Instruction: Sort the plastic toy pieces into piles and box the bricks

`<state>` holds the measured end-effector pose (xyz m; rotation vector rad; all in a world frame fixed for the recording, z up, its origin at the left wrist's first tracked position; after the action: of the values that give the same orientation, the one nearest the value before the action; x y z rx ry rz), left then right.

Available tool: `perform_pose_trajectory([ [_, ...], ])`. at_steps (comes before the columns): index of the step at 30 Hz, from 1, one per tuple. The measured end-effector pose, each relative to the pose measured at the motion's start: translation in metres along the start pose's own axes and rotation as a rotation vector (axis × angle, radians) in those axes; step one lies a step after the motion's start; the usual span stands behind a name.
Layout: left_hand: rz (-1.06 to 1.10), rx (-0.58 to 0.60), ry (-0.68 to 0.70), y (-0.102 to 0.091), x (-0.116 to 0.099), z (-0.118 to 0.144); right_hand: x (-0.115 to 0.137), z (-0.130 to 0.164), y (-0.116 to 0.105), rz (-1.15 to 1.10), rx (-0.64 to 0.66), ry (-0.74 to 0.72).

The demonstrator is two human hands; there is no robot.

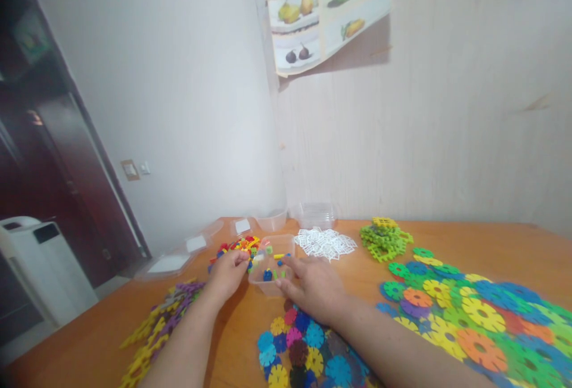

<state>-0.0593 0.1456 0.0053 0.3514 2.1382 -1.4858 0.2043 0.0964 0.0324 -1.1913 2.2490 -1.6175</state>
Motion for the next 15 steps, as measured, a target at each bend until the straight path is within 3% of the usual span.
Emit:
perform_pose_trajectory([
  [9,-0.193,0.047,0.063,-0.001,-0.007,0.006,-0.007,-0.002,0.003,-0.044,-0.041,0.001],
  [15,-0.199,0.048,-0.008,-0.003,-0.010,0.010,-0.018,-0.001,0.006,-0.167,-0.128,0.212],
])
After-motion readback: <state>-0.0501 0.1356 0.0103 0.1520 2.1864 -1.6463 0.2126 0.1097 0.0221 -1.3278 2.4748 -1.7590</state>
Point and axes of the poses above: each hand's wrist, its own z-axis away from the middle knuckle, its own y-axis out of the palm, x = y × z, the point moved 2 cm from there along -z, towards the middle knuckle, and after that the axes turned 5 degrees about -y, right-handed, at the moved point
